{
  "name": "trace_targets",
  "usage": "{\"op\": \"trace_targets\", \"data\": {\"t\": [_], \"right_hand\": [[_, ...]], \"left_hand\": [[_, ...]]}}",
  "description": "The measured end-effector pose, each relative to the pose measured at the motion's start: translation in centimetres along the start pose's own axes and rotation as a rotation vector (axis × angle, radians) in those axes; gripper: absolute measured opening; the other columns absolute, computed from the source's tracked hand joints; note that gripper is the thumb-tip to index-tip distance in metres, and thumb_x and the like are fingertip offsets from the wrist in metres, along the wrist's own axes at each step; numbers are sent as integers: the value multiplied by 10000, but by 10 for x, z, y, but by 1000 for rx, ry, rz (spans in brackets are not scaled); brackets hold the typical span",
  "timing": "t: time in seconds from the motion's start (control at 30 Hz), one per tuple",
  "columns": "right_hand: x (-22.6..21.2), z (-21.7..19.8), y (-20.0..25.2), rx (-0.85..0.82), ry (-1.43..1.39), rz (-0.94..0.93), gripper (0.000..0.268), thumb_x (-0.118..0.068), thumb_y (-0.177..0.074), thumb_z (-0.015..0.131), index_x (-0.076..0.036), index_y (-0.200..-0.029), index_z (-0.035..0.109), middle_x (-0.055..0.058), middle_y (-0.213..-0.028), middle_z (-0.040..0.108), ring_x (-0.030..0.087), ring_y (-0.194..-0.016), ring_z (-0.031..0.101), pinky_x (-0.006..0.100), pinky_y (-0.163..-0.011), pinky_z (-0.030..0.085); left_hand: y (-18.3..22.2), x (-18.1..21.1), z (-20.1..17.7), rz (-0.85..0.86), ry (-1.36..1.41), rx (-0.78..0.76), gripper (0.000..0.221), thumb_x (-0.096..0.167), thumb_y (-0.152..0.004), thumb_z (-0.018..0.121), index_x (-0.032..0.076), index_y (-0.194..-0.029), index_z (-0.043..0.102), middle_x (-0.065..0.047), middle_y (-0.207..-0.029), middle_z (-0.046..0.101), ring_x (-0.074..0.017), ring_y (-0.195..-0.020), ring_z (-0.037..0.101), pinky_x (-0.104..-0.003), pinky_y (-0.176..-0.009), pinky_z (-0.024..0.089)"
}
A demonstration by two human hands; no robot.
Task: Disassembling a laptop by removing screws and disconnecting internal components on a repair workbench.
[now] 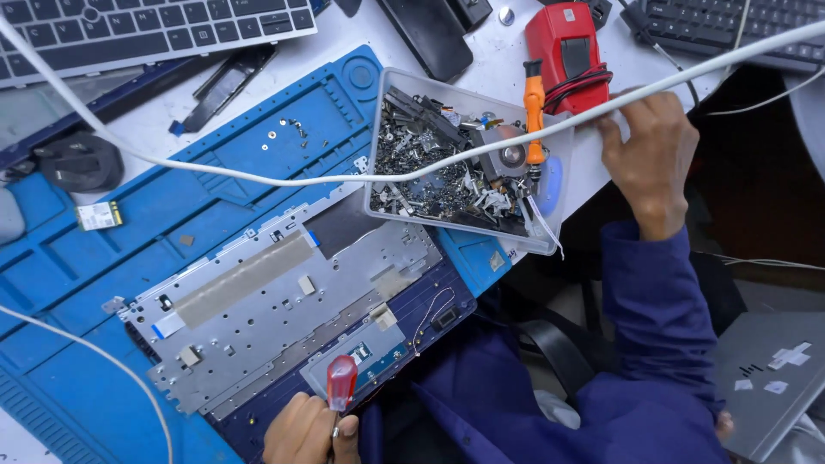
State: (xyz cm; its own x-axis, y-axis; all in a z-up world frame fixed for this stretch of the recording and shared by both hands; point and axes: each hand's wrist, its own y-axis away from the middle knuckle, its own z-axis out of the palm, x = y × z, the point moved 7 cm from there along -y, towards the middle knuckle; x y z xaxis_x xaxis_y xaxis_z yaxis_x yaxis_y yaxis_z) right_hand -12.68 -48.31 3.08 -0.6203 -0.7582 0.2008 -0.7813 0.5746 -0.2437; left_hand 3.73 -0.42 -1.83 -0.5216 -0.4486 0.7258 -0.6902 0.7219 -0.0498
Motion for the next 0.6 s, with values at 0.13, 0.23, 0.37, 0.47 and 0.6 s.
{"op": "trace_targets", "data": {"t": [0.13, 0.23, 0.37, 0.47, 0.6], "right_hand": [[-8, -35, -13, 68, 123, -32, 328, -208, -929, 881, -97, -1225, 796, 64, -1173, 770, 286, -1034, 691, 396, -762, 553], [-40, -80, -18, 99, 59, -129, 275, -118, -975, 837, -42, -1239, 815, 110, -1180, 800, 298, -1048, 718, 386, -875, 549], [-136, -128, -56, -239, -787, -631, 143, 6, -929, 734, 18, -1072, 734, 127, -1008, 769, 274, -928, 743, 389, -865, 601], [-178, -104, -68, -412, -814, -939, 237, -142, -1020, 581, -67, -1224, 674, 102, -999, 737, 278, -858, 713, 403, -603, 552], [-208, -76, -85, -536, -823, -1004, 256, -120, -1022, 521, -98, -1251, 631, 114, -1020, 724, 338, -872, 680, 480, -689, 524]], "left_hand": [[14, -27, 22, -28, -121, -175, 593, 603, -943, 443, 143, -597, 584, -11, -550, 583, -164, -495, 480, -314, -468, 371], [-4, 3, 8, -4, -72, -51, 570, 547, -947, 459, 131, -567, 541, -10, -524, 554, -149, -475, 425, -308, -452, 339], [-27, 33, -10, 10, -8, 128, 577, 438, -965, 464, 92, -504, 493, -16, -477, 495, -135, -434, 342, -291, -429, 273], [-17, 20, -1, 3, -79, 27, 553, 441, -966, 475, 116, -521, 436, -12, -488, 430, -147, -453, 345, -314, -424, 277], [31, -49, 35, -94, -181, -287, 560, 649, -909, 506, 190, -611, 623, 34, -568, 644, -126, -505, 547, -313, -449, 412]]}}
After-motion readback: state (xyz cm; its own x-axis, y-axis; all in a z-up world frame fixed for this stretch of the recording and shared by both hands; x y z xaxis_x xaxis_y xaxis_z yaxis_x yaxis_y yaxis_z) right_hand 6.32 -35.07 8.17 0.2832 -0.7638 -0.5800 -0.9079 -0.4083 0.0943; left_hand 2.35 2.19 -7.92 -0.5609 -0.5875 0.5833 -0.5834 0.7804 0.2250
